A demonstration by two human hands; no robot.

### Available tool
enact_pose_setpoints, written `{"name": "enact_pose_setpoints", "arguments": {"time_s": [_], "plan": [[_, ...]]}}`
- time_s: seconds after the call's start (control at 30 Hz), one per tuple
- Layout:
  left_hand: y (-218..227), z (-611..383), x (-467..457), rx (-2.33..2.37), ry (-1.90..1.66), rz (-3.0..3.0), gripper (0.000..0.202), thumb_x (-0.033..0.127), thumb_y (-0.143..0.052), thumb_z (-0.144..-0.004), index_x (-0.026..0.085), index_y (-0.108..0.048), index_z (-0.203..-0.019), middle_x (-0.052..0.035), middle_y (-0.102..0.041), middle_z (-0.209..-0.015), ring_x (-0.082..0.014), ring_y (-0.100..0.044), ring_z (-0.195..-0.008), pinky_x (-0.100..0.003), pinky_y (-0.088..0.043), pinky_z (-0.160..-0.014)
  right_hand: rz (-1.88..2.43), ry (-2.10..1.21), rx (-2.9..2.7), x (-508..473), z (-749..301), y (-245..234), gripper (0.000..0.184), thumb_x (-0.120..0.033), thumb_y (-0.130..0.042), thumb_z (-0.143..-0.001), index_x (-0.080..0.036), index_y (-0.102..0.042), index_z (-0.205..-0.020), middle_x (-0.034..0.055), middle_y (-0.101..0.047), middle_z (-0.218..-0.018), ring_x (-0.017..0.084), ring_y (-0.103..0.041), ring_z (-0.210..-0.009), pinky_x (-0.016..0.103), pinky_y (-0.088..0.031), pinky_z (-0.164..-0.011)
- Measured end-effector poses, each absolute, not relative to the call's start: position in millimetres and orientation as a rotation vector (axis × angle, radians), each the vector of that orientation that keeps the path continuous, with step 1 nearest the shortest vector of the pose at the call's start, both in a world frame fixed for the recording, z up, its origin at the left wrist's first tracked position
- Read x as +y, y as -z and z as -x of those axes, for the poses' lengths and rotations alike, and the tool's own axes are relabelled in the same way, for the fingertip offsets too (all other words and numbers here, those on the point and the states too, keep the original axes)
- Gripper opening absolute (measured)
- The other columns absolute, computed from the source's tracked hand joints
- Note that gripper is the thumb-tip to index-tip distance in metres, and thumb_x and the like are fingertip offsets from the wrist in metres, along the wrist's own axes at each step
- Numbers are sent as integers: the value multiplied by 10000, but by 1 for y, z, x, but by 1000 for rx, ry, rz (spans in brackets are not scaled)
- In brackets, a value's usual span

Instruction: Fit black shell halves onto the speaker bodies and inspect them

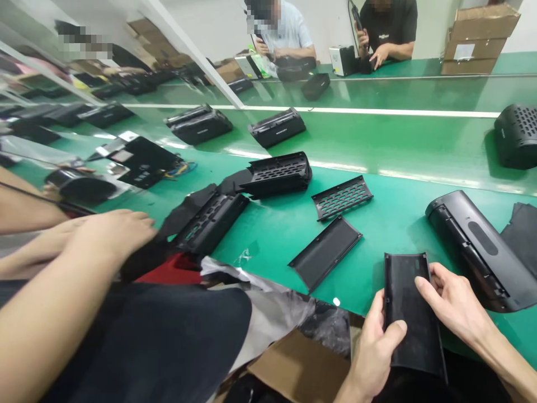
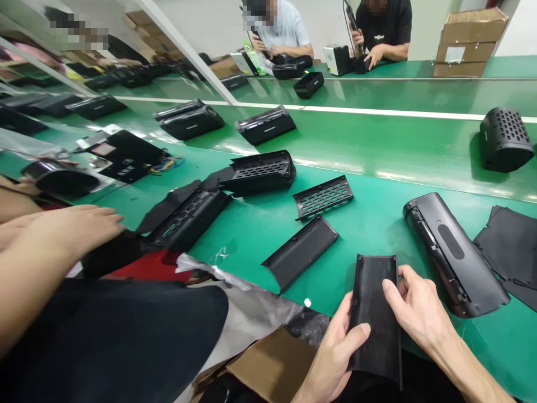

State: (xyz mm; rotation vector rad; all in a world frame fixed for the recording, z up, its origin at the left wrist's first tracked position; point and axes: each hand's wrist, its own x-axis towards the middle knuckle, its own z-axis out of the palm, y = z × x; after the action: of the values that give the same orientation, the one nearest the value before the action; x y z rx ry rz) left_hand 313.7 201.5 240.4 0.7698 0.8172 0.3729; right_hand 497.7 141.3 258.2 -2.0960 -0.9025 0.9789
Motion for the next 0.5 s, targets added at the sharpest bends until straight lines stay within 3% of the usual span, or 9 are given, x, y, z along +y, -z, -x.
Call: {"name": "enact_pose_setpoints", "arguments": {"time_s": [0.17,0.5], "plan": [[-254,-315,205,783,-317,-550,818,139,-685,-684,206,-584,-1493,-107,-714,-1424,-362,-605,-1386,-495,-437,-1203,1990,-1041,-868,136,-502,-257,509,-712,-467,-986,-228,-623,-960,-44,-492,-634,175,-485,-589,311,-409,-583],[-244,-318,201,810,-396,-808,719,180,-641,-763,223,-603,-1480,-73,-639,-1536,-329,-501,-1487,-473,-372,-1274,1885,-1195,-749,135,-503,-255,536,-739,-484,-991,-229,-616,-1091,-64,-553,-633,156,-555,-461,277,-489,-458]]}}
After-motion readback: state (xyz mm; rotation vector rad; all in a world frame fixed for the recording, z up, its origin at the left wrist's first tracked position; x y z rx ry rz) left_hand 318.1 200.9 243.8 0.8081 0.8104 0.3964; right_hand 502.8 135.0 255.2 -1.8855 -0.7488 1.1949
